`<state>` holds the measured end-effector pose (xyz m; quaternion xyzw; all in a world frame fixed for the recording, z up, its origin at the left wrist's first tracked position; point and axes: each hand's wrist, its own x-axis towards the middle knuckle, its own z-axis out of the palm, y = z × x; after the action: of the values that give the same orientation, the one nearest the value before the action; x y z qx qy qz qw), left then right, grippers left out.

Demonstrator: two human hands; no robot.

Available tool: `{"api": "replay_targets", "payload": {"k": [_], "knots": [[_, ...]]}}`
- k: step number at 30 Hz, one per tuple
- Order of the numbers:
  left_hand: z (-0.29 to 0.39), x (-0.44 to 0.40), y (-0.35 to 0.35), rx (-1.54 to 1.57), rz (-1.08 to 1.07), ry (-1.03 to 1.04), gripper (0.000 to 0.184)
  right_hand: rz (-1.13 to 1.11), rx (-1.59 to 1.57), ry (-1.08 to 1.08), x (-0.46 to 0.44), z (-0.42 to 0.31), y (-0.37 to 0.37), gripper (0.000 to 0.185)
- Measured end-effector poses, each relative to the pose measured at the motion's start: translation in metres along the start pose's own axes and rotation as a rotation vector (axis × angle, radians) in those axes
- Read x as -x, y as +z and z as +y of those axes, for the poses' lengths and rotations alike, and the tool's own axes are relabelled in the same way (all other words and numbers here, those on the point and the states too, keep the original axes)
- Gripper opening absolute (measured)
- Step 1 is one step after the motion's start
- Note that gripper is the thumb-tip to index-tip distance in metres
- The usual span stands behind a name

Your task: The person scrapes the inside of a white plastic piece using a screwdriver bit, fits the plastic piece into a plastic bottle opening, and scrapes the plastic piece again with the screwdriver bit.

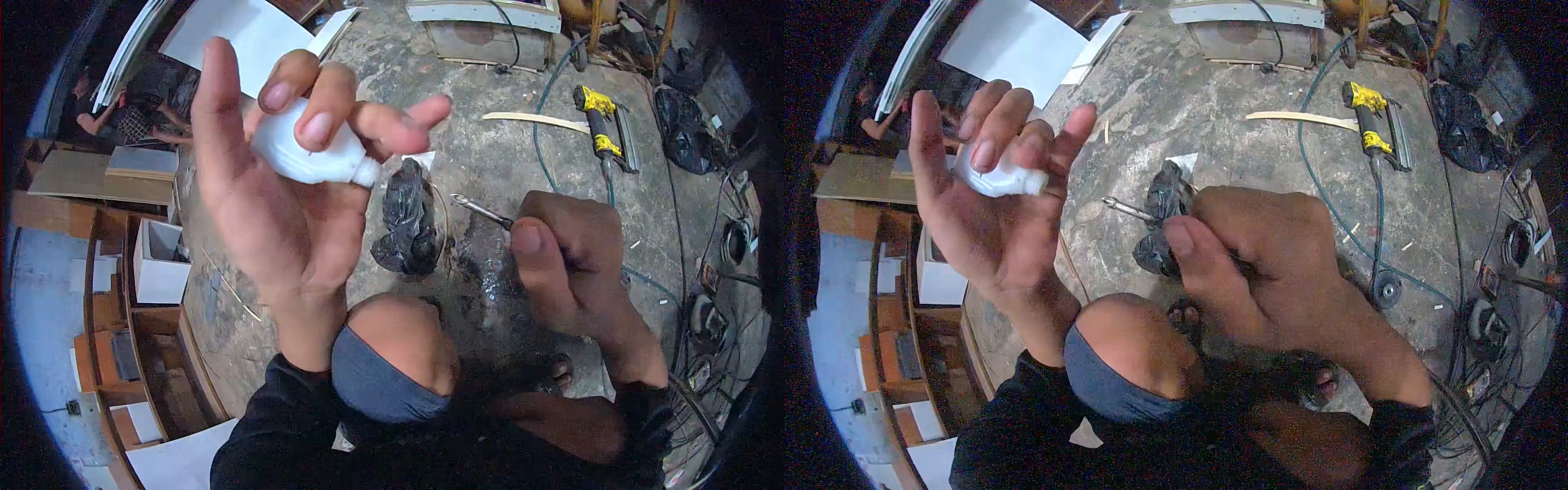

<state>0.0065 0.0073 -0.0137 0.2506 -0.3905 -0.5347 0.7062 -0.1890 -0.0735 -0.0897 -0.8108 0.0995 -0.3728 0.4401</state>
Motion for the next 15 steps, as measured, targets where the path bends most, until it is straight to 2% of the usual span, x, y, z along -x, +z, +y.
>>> {"api": "replay_targets", "payload": {"k": [1, 2, 5, 8, 12, 15], "knots": [[-0.002, 0.000, -0.001, 0.033, 0.021, 0.015, 0.037, 0.011, -0.068, 0.048, 0.002, 0.000, 0.001, 0.028], [-0.001, -0.001, -0.004, 0.126, -0.053, -0.021, 0.036, 0.021, -0.136, 0.093, 0.004, -0.001, 0.001, 0.029], [-0.004, -0.004, 0.001, 0.294, -0.097, -0.097, 0.036, 0.044, -0.167, 0.128, 0.004, -0.007, 0.001, 0.031], [-0.006, -0.006, 0.011, 0.370, -0.021, -0.196, 0.036, 0.045, 0.068, -0.013, 0.001, -0.022, 0.000, 0.030], [-0.008, -0.008, 0.013, 0.501, -0.063, -0.285, 0.033, 0.131, 0.120, -0.188, 0.003, -0.033, 0.005, 0.028], [-0.007, -0.008, 0.013, 0.541, -0.095, -0.303, 0.033, 0.198, 0.157, -0.214, 0.003, -0.040, 0.005, 0.028]]}}
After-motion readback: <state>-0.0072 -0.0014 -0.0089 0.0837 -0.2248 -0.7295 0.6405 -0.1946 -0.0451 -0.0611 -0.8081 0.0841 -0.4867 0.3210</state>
